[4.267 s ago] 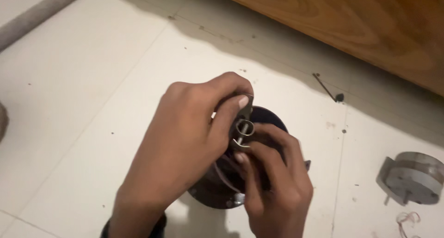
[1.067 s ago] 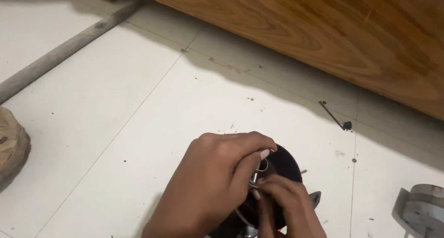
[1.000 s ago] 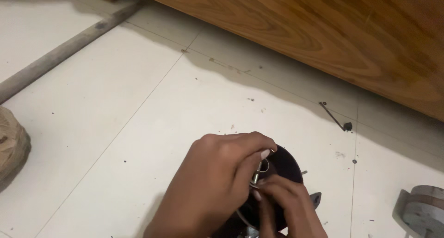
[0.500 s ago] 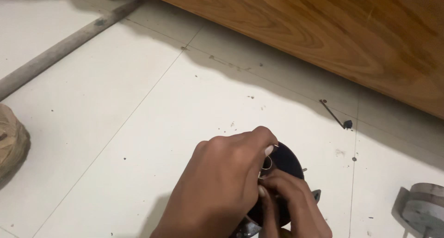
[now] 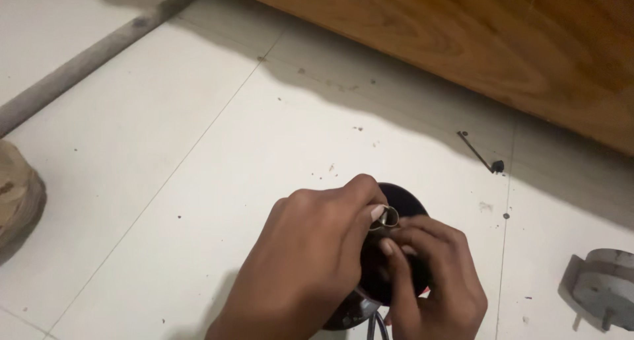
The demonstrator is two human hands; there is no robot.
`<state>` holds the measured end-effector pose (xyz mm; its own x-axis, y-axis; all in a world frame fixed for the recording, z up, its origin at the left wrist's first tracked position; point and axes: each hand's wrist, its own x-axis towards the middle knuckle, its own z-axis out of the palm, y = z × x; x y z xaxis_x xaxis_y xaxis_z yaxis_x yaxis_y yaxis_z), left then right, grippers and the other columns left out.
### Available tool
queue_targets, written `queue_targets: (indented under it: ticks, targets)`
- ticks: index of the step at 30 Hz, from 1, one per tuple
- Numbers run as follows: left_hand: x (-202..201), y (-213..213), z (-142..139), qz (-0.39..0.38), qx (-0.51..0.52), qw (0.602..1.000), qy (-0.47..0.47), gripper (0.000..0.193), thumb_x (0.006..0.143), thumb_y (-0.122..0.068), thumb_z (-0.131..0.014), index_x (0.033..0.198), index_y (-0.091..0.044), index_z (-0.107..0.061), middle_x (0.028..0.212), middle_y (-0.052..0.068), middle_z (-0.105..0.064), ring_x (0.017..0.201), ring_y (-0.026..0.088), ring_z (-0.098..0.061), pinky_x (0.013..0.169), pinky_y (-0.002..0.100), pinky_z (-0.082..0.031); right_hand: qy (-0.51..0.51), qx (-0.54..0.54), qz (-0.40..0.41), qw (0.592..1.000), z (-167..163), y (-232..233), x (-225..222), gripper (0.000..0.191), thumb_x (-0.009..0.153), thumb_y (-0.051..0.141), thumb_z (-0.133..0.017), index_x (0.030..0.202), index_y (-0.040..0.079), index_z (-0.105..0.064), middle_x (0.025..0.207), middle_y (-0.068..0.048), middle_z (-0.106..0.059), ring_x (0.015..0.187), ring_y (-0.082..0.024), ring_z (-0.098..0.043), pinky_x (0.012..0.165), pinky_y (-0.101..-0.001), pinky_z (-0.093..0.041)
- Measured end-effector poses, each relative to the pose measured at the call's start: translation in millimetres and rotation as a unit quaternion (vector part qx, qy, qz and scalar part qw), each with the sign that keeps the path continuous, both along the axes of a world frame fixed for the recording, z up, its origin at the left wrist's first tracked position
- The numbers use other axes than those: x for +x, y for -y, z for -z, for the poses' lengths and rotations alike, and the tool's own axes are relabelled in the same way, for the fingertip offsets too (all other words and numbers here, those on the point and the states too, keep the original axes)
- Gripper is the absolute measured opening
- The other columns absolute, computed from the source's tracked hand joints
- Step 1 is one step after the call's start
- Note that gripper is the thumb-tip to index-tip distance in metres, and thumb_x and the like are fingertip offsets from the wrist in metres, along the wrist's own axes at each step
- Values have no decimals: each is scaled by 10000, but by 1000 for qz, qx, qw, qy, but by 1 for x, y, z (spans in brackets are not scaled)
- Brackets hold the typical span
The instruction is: The person sits on the floor and fits a metal sleeve into the funnel-shaped housing of a small appliance base, pressing and twisting it by hand to seat it. They pick up small screws from the floor and later use pliers to grip and adjust the metal fitting inside the housing.
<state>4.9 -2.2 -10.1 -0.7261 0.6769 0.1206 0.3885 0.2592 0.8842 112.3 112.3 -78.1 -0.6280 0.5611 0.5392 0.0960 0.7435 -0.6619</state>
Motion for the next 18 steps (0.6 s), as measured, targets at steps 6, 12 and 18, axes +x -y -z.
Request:
queue_targets:
  ticks: [6,12,18]
  targets:
    - [-3,5,2,16,0,1000,3,214,1002,-209,-482,952,-65,-631,725,166,-706,674,357,-719,622,443,-540,-1,-4,-12,1000,0,5,-1,222,868,-28,-746,1081,-1,-691,1143,-162,-751,988,-205,-787,798,-299,-656]
    - [-1,2,1,2,-1,1000,3,209,1000,-219,-496,950,-71,-635,698,169,-705,665,352,-718,605,435,-539,21,-48,-4,999,-3,9,1,371,860,-15,-753,1223,-4,-682,1061,-132,-791,970,-197,-809,811,-311,-663]
    - [-1,4,-1,8,-6,1000,11,210,1002,-221,-497,957,-72,-638,702,165,-703,661,349,-716,612,429,-542,38,-2,-15,999,-5,2,0,444,828,4,-771,1260,2,-668,1077,-143,-765,952,-209,-800,808,-320,-653]
